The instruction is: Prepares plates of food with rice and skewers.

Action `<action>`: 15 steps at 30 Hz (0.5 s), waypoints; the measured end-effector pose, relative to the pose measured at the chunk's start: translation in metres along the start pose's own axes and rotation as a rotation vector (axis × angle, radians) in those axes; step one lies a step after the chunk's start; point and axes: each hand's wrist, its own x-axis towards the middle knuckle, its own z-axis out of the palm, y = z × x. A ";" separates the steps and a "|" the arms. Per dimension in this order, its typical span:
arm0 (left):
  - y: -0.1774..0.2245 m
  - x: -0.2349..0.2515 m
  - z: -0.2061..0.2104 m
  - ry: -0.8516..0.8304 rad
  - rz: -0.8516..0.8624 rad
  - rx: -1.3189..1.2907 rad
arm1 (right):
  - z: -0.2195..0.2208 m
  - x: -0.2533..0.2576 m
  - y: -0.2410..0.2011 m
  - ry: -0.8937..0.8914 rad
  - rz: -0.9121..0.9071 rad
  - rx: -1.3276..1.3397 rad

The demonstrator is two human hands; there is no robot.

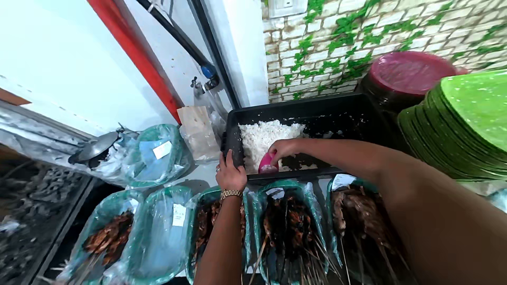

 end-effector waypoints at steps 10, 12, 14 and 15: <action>0.002 -0.004 -0.014 -0.103 0.037 0.084 | -0.022 -0.070 -0.003 0.382 0.415 0.896; 0.000 -0.008 -0.014 -0.118 0.045 0.072 | -0.021 -0.055 -0.008 0.459 0.493 0.671; 0.001 -0.007 -0.015 -0.122 0.048 0.064 | -0.017 -0.022 0.007 0.499 0.480 0.241; 0.001 -0.007 -0.015 -0.122 0.052 0.068 | -0.013 -0.004 0.018 0.495 0.435 0.000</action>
